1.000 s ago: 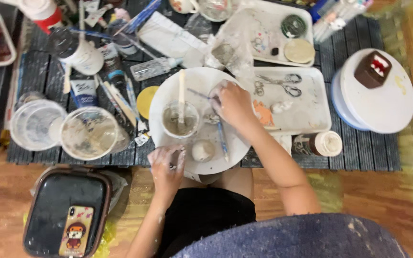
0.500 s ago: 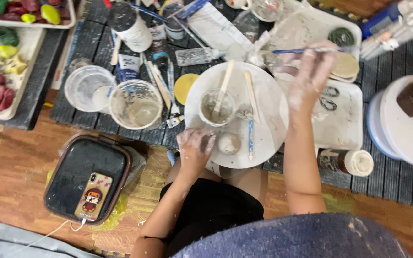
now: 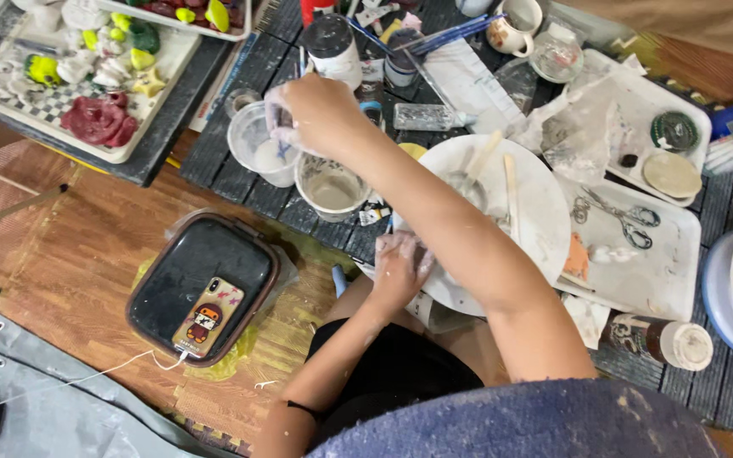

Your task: The person shapes a lump of clay on a white plate using their hands and a wooden stick. They repeatedly roll, press, and smooth the clay, occasionally using the stick to refine its form.

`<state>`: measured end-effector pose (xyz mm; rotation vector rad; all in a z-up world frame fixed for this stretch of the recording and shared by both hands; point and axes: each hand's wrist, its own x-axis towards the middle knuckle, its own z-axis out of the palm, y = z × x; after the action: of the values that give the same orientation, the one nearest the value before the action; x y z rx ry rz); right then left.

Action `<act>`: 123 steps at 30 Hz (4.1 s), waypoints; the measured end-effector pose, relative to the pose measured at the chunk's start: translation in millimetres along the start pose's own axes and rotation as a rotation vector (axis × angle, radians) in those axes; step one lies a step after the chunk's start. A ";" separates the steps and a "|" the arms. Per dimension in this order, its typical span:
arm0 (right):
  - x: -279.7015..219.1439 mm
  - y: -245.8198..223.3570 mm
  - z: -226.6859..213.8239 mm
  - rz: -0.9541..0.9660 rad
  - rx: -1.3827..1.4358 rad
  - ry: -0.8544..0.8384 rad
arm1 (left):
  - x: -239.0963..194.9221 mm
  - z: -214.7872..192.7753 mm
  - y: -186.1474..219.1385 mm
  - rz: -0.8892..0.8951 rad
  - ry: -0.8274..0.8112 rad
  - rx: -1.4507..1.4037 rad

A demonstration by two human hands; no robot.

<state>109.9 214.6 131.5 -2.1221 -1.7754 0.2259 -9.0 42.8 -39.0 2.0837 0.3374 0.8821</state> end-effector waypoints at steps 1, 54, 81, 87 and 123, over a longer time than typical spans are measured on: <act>10.2 -0.5 8.8 0.011 -0.068 -0.064 | 0.7 -1.8 -1.1 0.009 -0.012 0.004; -454.0 124.8 37.8 0.530 -0.181 0.810 | 2.9 -14.6 56.2 0.189 0.046 -0.080; -382.9 65.1 9.4 0.494 0.840 0.543 | 30.6 -21.1 95.8 0.477 -0.188 0.349; -380.6 77.7 13.1 0.630 0.753 0.540 | 28.0 -20.2 65.2 0.281 -0.164 0.217; -359.6 71.5 -9.6 0.464 0.516 0.484 | 0.3 5.6 15.2 0.152 -0.163 0.065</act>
<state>108.2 -147.7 74.7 -1.9495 -0.8321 0.2307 -6.0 30.2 -29.2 2.2480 0.1238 0.7916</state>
